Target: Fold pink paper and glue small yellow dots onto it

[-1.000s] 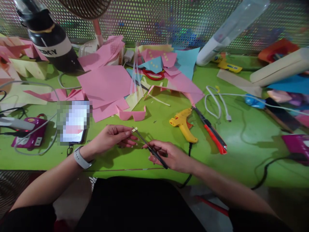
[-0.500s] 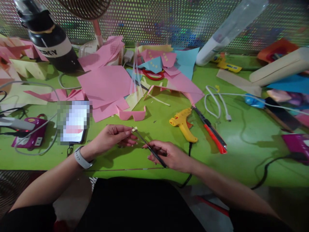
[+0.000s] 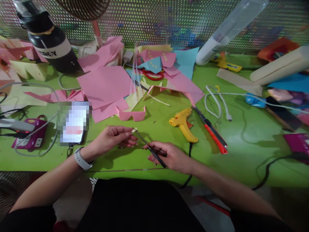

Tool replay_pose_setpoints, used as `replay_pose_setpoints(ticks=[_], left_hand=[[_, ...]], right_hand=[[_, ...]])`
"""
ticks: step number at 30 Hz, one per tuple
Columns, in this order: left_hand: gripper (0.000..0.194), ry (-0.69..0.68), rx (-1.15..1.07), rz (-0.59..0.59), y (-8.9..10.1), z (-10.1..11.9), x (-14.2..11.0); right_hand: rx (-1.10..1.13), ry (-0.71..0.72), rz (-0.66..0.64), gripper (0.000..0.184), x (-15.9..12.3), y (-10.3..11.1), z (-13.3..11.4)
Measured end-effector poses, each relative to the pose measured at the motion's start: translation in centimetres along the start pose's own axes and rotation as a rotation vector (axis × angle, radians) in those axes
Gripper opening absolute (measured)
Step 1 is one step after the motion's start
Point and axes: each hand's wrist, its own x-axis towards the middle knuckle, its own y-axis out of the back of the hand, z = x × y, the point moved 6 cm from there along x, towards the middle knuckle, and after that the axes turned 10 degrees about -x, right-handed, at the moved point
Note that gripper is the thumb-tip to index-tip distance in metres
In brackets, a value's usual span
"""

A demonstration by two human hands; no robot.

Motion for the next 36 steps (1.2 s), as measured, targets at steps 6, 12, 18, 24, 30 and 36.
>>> replay_pose_setpoints(ticks=[6, 12, 18, 24, 30, 36], left_hand=[[0.035, 0.000, -0.009, 0.000, 0.1, -0.1, 0.1], [0.031, 0.020, 0.002, 0.021, 0.2, -0.2, 0.1], [0.027, 0.059, 0.072, 0.017, 0.0, -0.1, 0.0], [0.024, 0.168, 0.164, 0.016, 0.3, -0.3, 0.1], [0.021, 0.217, 0.178, 0.041, 0.6, -0.4, 0.1], [0.019, 0.227, 0.187, 0.037, 0.5, -0.5, 0.1]], right_hand=[[0.015, 0.020, -0.001, 0.053, 0.1, -0.2, -0.2], [0.008, -0.005, 0.011, 0.049, 0.0, -0.2, -0.2], [0.052, -0.031, 0.034, 0.047, -0.1, -0.1, 0.3], [0.074, -0.076, 0.052, 0.044, -0.2, 0.0, 0.7], [0.101, -0.111, 0.062, 0.045, -0.1, 0.1, 0.9], [0.135, -0.144, 0.078, 0.048, 0.0, 0.1, 1.3]])
